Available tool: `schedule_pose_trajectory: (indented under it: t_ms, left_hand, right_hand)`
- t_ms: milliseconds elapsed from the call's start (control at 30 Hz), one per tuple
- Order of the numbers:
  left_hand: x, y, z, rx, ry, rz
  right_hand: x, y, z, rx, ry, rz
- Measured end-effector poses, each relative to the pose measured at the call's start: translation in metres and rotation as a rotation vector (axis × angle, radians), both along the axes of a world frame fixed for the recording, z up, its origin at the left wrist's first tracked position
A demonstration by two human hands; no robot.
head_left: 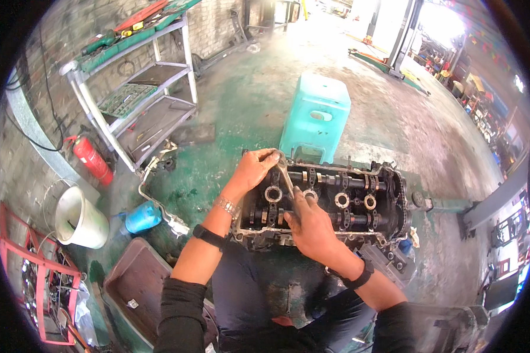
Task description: The person uses a ratchet wrench to loosen and remove bolts from a disassembled engine block resting on a low stool. They repeatedly reposition the tool and the engine to access different bolt locations, then place removed bolts into a nearby blue parts bin.
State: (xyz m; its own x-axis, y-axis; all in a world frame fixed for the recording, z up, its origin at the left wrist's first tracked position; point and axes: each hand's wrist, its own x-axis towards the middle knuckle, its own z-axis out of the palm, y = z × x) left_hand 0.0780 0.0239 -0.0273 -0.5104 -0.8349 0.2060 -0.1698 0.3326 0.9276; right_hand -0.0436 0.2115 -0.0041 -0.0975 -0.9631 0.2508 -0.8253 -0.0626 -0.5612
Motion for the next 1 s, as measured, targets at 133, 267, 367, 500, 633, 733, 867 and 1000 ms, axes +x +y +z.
schedule_pose_trajectory:
  t_ms: [133, 267, 367, 500, 633, 733, 867, 1000]
  left_hand:
    - [-0.001, -0.002, 0.005, 0.013, -0.01, -0.017]
    - [0.001, -0.002, 0.01, 0.019, -0.047, -0.052]
    - [0.001, -0.004, 0.011, 0.017, -0.068, -0.065]
    - [0.0, -0.009, 0.008, -0.031, -0.088, -0.067]
    - [-0.001, -0.013, 0.004, -0.029, -0.104, -0.075]
    - [-0.002, -0.014, 0.004, -0.008, -0.122, -0.082]
    - [-0.002, -0.011, 0.006, -0.033, -0.117, -0.046]
    - [0.0, -0.012, 0.007, 0.041, -0.106, -0.103]
  right_hand:
    - [-0.003, -0.002, 0.001, 0.009, 0.022, 0.022]
    - [0.001, -0.002, -0.004, 0.008, 0.059, 0.015]
    - [-0.004, -0.004, -0.005, -0.018, 0.083, 0.045]
    - [-0.032, -0.007, 0.003, -0.009, 0.106, 0.115]
    - [-0.06, -0.014, 0.014, 0.043, 0.187, 0.128]
    - [-0.079, -0.018, 0.025, 0.046, 0.389, 0.102]
    - [-0.096, -0.04, 0.032, 0.0, 0.435, 0.067]
    - [-0.106, -0.063, 0.031, 0.013, 0.471, 0.0]
